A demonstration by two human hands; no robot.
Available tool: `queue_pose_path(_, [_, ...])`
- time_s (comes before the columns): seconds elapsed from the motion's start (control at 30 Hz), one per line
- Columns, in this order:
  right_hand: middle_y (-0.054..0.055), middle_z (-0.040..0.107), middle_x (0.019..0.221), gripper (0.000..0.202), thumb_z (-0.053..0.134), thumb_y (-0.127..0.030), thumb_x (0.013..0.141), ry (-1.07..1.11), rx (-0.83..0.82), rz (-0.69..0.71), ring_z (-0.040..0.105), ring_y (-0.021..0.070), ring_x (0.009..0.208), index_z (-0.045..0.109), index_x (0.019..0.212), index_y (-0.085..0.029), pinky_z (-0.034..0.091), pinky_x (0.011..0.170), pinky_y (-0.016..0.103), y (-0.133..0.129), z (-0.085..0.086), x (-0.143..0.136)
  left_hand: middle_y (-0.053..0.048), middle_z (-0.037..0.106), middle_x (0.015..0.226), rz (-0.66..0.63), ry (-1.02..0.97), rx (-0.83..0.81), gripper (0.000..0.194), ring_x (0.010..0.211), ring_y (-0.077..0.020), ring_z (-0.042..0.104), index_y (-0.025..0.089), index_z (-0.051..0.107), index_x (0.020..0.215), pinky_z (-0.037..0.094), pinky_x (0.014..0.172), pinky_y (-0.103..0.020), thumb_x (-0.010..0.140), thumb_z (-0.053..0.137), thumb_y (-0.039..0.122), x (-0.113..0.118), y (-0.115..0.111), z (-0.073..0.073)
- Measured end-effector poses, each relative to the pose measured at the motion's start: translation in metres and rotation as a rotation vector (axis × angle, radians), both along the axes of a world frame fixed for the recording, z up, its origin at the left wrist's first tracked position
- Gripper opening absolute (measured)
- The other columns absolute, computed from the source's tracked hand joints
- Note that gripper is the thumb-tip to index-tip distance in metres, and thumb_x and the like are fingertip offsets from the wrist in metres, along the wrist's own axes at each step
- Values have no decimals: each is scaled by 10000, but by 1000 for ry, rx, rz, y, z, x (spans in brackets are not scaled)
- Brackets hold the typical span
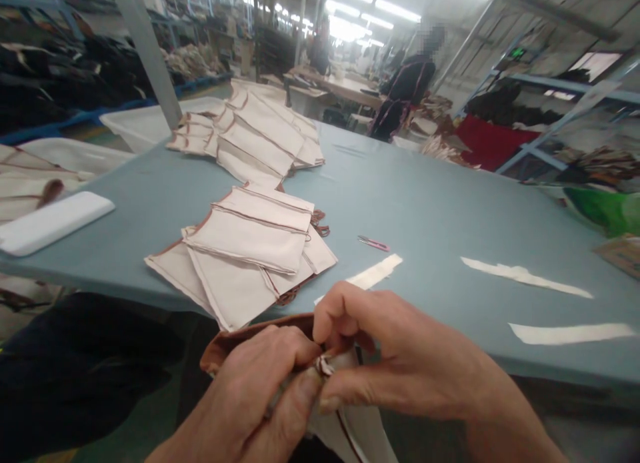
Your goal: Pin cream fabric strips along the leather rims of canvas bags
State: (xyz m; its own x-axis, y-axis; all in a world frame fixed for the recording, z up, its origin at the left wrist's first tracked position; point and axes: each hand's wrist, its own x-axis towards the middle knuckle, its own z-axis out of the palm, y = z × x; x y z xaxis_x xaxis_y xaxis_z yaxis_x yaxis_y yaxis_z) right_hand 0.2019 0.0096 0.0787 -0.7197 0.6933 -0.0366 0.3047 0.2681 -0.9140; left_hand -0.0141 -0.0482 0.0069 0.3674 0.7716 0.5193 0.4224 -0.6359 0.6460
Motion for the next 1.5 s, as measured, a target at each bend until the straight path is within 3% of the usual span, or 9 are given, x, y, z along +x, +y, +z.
queue_pose_path(0.17, [-76, 578, 786, 398, 880, -393, 863, 68, -187, -39, 461, 80, 660, 535, 926, -206, 361, 589, 190, 4, -24, 1, 49, 732, 756, -2, -20, -285, 250, 683, -128, 717, 256, 632, 868, 555, 673, -181, 1026, 459, 168, 12, 4, 10])
queue_pose_path(0.33, [-57, 578, 805, 371, 879, -407, 837, 229, -318, -24, 446, 85, 681, 599, 916, -178, 374, 612, 198, 5, -66, 1, 56, 647, 650, 43, 3, -474, 282, 550, -105, 622, 224, 652, 780, 449, 516, -176, 983, 457, 207, 13, 1, -8])
queue_pose_path(0.43, [-55, 574, 776, 275, 830, -370, 874, 176, -281, -1, 449, 84, 660, 643, 892, -169, 386, 620, 203, 3, -78, 1, 56, 618, 622, 64, 0, -529, 287, 531, -105, 595, 215, 659, 737, 428, 507, -175, 961, 481, 222, 11, -2, -18])
queue_pose_path(0.8, [-53, 587, 742, 225, 773, -339, 916, 64, -159, 20, 475, 79, 616, 642, 846, -170, 372, 581, 197, -6, -71, 0, 38, 638, 615, 30, 49, -731, 336, 573, -120, 537, 211, 650, 639, 446, 564, -182, 924, 600, 381, -3, -2, -19])
queue_pose_path(1.0, [-52, 608, 766, 138, 782, -245, 912, 15, -88, 65, 498, 81, 647, 674, 875, -169, 383, 617, 194, -8, -61, -3, 48, 652, 645, -81, 86, -676, 258, 632, -122, 575, 224, 686, 699, 451, 597, -171, 929, 606, 310, -18, 0, -18])
queue_pose_path(1.13, [-46, 636, 759, 71, 710, -115, 900, -30, 10, 84, 521, 94, 652, 684, 891, -181, 384, 626, 205, -9, -58, -7, 56, 551, 625, -108, 125, -720, 274, 589, -113, 502, 216, 641, 707, 383, 536, -187, 952, 533, 273, -26, 0, -19])
queue_pose_path(1.33, [35, 706, 814, 103, 602, -137, 951, -231, 285, 81, 603, 146, 703, 661, 873, -169, 370, 638, 269, -16, -55, -20, 70, 518, 625, -92, 169, -726, 247, 560, -102, 463, 210, 628, 742, 339, 525, -210, 953, 503, 237, -30, 5, -18])
queue_pose_path(1.5, [27, 707, 750, 44, 621, -141, 844, -259, 295, 14, 606, 149, 647, 652, 826, -166, 334, 595, 274, -20, -56, -31, 70, 575, 666, -106, 263, -617, 248, 587, -96, 527, 221, 572, 749, 363, 530, -198, 982, 491, 197, -36, 6, -14])
